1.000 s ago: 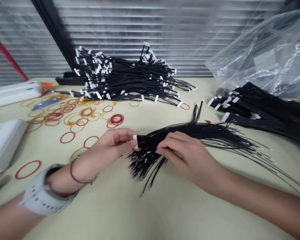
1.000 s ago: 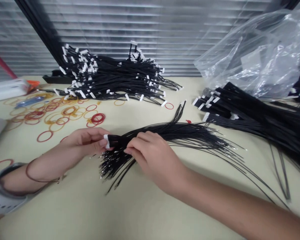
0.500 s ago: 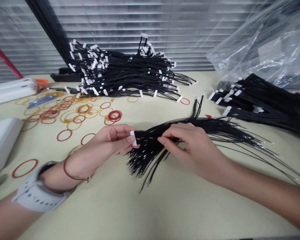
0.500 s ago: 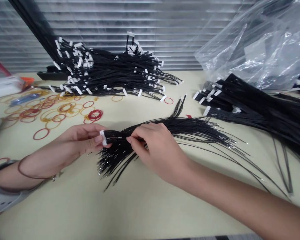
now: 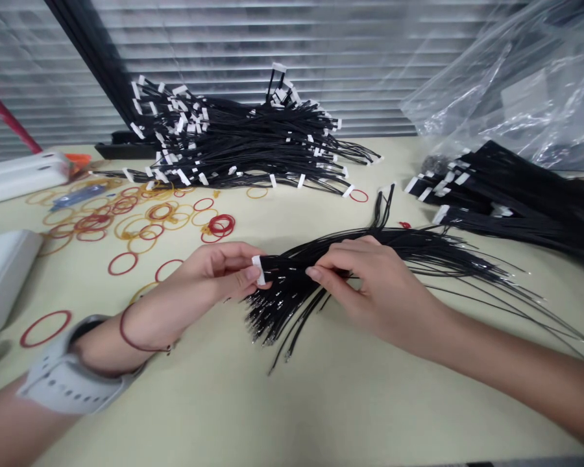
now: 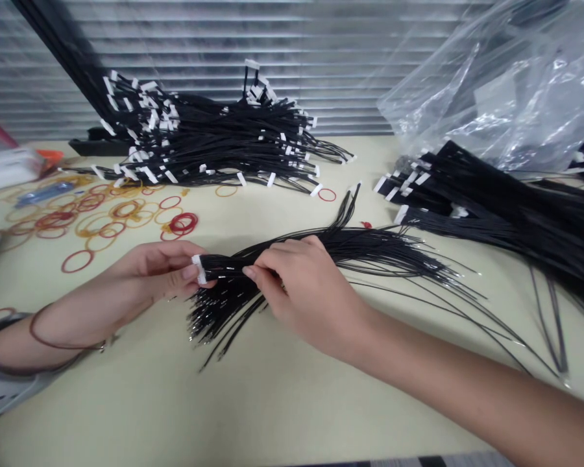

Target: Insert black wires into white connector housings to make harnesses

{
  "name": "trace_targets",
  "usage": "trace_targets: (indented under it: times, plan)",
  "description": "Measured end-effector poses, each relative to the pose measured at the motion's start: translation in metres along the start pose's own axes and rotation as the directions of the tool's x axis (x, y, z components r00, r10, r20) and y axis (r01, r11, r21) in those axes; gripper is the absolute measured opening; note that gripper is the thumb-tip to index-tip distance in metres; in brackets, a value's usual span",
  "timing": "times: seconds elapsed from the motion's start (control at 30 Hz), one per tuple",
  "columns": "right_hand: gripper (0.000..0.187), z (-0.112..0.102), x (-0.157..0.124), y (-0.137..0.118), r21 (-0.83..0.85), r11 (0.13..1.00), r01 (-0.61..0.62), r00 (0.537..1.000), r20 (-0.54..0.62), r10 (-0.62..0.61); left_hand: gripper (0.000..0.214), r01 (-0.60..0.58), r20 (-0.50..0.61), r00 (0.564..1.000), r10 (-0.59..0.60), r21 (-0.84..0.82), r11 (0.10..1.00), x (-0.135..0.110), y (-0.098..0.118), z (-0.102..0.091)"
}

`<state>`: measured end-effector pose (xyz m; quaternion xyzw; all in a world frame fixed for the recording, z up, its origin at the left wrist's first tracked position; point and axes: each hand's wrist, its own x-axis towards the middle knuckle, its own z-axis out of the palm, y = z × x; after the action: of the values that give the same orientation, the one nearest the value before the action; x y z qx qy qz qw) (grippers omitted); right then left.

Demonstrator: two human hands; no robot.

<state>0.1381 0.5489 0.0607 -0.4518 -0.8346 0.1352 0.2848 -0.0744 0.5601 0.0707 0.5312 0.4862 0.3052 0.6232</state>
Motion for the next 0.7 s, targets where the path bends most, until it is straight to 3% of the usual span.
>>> trace_targets:
  times: [0.7]
  plan:
    - [0.024,-0.005,-0.0022,-0.0039,0.072,0.995,0.068,0.99,0.115,-0.076,0.004,-0.018,-0.006,1.0,0.018,0.078,0.997,0.0005,-0.0001,0.0001]
